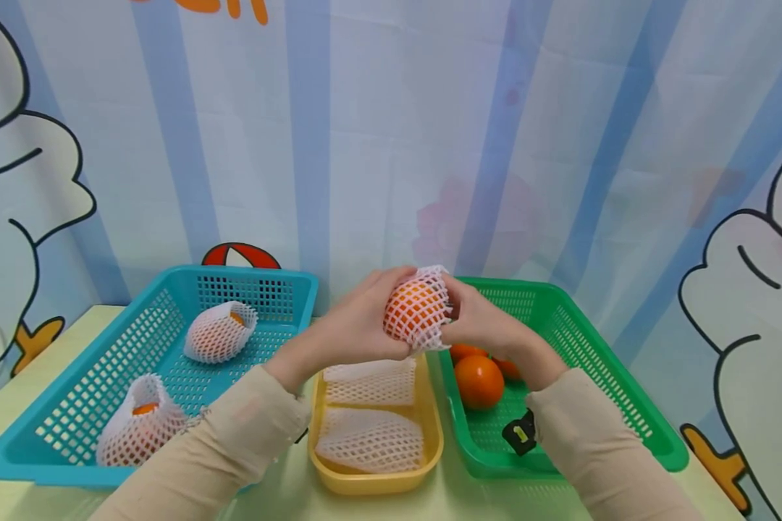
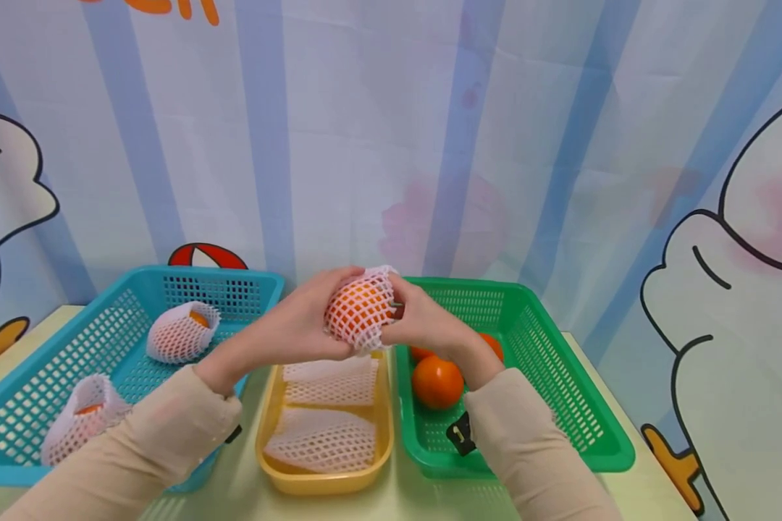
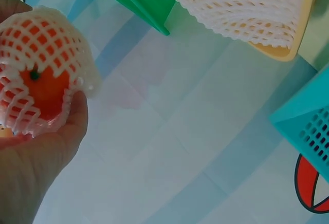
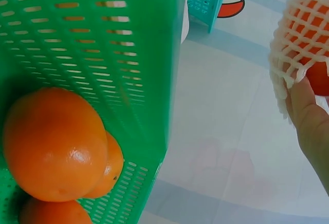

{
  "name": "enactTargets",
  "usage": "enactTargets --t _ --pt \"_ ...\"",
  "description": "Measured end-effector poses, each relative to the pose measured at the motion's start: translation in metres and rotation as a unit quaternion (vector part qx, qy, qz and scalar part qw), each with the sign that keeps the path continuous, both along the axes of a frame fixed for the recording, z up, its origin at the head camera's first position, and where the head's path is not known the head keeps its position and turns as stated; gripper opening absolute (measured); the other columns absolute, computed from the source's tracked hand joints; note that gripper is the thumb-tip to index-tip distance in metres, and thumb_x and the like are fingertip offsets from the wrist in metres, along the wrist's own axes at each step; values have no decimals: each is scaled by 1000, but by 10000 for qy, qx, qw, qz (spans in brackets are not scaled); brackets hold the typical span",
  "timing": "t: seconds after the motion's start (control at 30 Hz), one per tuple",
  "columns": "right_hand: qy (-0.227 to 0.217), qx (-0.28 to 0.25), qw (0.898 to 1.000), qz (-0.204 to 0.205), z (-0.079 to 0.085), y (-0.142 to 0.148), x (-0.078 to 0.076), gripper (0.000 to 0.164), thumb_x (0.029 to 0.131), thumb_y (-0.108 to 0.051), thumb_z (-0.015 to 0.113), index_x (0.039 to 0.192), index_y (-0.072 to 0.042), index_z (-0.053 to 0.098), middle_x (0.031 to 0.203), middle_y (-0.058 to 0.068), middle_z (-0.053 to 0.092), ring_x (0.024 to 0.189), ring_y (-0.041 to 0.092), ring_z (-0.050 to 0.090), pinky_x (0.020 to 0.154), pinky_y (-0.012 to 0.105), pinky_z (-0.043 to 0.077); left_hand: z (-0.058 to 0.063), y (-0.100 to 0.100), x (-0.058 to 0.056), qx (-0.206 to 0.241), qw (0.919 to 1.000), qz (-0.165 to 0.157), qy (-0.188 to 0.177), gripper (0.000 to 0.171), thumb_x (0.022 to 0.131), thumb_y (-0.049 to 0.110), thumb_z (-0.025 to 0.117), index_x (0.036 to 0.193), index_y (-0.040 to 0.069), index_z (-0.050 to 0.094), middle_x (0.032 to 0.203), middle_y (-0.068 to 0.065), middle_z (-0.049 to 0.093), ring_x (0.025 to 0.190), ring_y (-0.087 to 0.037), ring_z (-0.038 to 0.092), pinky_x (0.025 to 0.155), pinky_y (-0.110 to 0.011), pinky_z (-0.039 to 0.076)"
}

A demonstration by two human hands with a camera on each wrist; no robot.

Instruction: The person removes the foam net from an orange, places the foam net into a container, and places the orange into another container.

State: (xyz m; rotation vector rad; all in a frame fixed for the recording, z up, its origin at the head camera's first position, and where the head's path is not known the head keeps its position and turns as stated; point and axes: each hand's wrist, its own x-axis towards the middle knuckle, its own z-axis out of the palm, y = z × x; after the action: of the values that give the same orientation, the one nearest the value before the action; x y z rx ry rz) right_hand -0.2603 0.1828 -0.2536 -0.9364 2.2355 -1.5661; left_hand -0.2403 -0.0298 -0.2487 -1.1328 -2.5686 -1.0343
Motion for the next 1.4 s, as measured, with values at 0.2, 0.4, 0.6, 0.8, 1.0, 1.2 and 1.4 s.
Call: enactTargets --t 0.2,0.4,0.6,0.8,1.0,1.2,1.4 --pt "-85 -124 9999 -41 1 -1 1 64 76 4 59 133 -8 34 120 14 45 96 30 49 78 37 49 1 2 1 90 10000 -9 38 85 72 15 74 142 4 28 130 -12 42 108 -20 44 86 -35 46" --pt "0 -105 9999 -43 2 -1 0 60 77 1 62 132 -9 37 119 14 47 98 31 49 80 38 48 4 -4 0 176 9995 -238 -98 85 71 12 76 143 5 30 135 -13 41 115 -22 43 90 -37 44" --pt "73 -112 9999 44 2 -1 0 61 78 -4 69 131 -8 39 121 13 47 102 32 49 84 40 47 5 -14 -3 -69 9994 -324 38 82 72 14 79 142 5 36 135 -8 47 115 -19 49 92 -35 44" --pt "43 -137 9998 103 0 -2 0 61 77 -6 69 131 -7 41 120 13 50 102 30 50 86 38 47 5 -23 -3 -211 9985 -296 418 72 74 6 78 137 5 44 127 -9 57 108 -20 57 86 -34 48" --pt "-139 -138 9998 47 1 -2 1 63 74 0 63 132 -7 39 120 14 50 102 31 50 85 37 48 6 -28 -3 -244 9972 -304 641 64 76 -1 74 134 3 48 121 -11 61 105 -23 59 83 -34 49" --pt "-269 -18 9984 -495 5 5 1 73 76 -1 66 140 -12 32 127 13 48 108 29 50 87 36 48 4 -30 -6 -395 9964 -146 741 65 75 -2 73 134 3 48 121 -15 60 105 -28 59 83 -39 49" --pt "-342 -48 9975 -623 8 11 2 73 76 1 66 139 -13 34 127 14 48 106 30 51 85 37 48 3 -30 -7 -413 9972 -85 612 62 76 -3 72 134 4 49 121 -15 60 104 -28 59 82 -40 50"
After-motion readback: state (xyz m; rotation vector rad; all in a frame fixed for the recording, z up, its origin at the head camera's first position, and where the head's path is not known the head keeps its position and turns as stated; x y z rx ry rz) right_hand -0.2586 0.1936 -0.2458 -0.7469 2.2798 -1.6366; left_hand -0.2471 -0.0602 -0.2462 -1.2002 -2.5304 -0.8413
